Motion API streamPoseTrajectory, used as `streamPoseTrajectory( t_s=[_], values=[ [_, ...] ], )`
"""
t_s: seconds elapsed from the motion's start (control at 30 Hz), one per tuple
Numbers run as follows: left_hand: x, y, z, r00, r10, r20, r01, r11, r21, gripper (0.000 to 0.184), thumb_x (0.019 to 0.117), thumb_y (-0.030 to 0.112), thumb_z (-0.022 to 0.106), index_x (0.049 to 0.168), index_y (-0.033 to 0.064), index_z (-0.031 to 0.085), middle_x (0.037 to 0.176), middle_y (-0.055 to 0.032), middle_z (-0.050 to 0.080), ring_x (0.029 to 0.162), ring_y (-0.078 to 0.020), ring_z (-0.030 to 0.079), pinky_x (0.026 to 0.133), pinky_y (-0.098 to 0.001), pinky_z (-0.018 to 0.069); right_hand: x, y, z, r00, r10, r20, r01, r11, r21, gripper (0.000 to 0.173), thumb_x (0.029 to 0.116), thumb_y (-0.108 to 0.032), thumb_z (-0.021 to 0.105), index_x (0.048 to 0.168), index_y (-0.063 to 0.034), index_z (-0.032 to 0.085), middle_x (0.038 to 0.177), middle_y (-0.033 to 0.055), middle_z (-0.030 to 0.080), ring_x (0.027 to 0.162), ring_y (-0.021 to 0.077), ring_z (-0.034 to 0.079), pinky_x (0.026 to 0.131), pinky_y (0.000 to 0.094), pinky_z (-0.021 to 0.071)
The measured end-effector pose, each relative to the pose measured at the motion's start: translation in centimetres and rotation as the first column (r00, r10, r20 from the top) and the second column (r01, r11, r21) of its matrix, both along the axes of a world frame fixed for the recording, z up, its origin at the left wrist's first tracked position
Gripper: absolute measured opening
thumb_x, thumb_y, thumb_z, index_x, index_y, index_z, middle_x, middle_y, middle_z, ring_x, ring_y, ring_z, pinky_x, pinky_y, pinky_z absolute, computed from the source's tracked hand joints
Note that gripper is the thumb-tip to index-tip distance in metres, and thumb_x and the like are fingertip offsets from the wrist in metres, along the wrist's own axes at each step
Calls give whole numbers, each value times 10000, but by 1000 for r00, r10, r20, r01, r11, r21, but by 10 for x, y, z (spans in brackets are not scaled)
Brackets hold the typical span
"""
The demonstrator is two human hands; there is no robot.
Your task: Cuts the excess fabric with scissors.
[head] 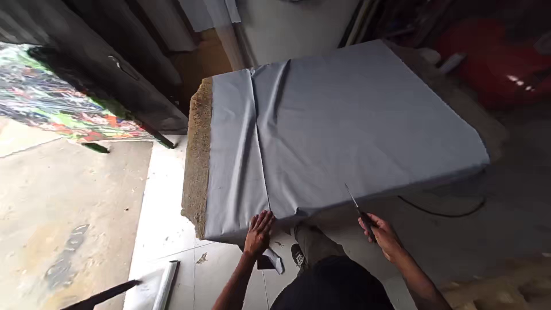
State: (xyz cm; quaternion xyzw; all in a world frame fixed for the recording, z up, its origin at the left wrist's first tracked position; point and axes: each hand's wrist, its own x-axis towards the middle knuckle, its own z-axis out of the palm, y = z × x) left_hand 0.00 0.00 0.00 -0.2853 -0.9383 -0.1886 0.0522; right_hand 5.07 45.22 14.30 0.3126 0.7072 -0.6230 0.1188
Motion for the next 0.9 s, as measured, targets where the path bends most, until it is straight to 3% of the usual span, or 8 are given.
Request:
streamPoseTrajectory(
  t_s=[0.07,0.17,0.23,0.33,0.47,0.57,0.63,0.9],
  values=[
    [20,22,5,996,66,59,-64,997,-37,469,930,205,540,1361,85,680,1538,-124,543,1470,-357,450,1203,-620,319,42,27,5,989,-148,20,149,987,-63,261,1018,-130,622,1258,-34,654,974,75,713,639,116,628,531,271,536],
    [36,39,18,986,91,138,-80,993,-84,375,919,350,597,1046,64,802,1530,-200,525,1497,-425,379,1218,-633,275,79,62,4,974,-227,-19,222,964,-143,273,1027,-178,623,1267,-50,654,956,63,704,612,102,599,516,261,511],
    [34,55,35,980,137,145,-118,984,-130,382,967,352,571,1021,51,800,1450,-187,606,1432,-418,478,1185,-648,319,94,86,1,972,-215,-96,197,966,-166,273,1018,-161,621,1261,-44,660,935,57,695,616,100,592,521,260,505],
    [5,94,67,965,176,194,-141,973,-183,398,1020,339,546,1095,23,777,1414,-195,633,1416,-429,494,1209,-627,305,125,128,-2,953,-213,-216,175,967,-183,300,996,-153,619,1272,-46,667,968,54,712,651,102,609,545,267,514],
    [-54,183,81,924,231,305,-159,957,-241,544,1044,402,553,1383,-19,608,1552,-273,464,1495,-462,359,1207,-638,300,185,208,-4,940,-224,-258,202,973,-107,385,981,-178,645,1344,-48,637,1072,62,727,764,113,677,643,295,579],
    [-76,272,71,907,190,375,-69,948,-311,642,1015,417,622,1449,-43,514,1549,-309,433,1446,-498,405,1160,-677,343,244,277,-8,910,-364,-198,353,931,-92,399,985,-157,638,1363,-33,620,1081,80,728,745,115,674,634,297,577],
    [-82,346,66,911,157,381,-22,942,-334,798,982,496,639,1527,-37,403,1603,-322,335,1463,-549,338,1147,-709,332,276,319,-5,855,-502,-133,494,865,-89,398,993,-129,636,1376,-25,609,1057,96,722,674,115,646,563,285,553],
    [-88,651,32,889,-160,430,295,917,-268,938,960,705,457,1662,139,200,1740,-111,126,1590,-445,29,1243,-678,54,326,455,7,639,-742,-202,756,654,-10,374,1041,-132,508,1384,2,575,1020,85,703,620,112,615,525,274,542]
  ],
)
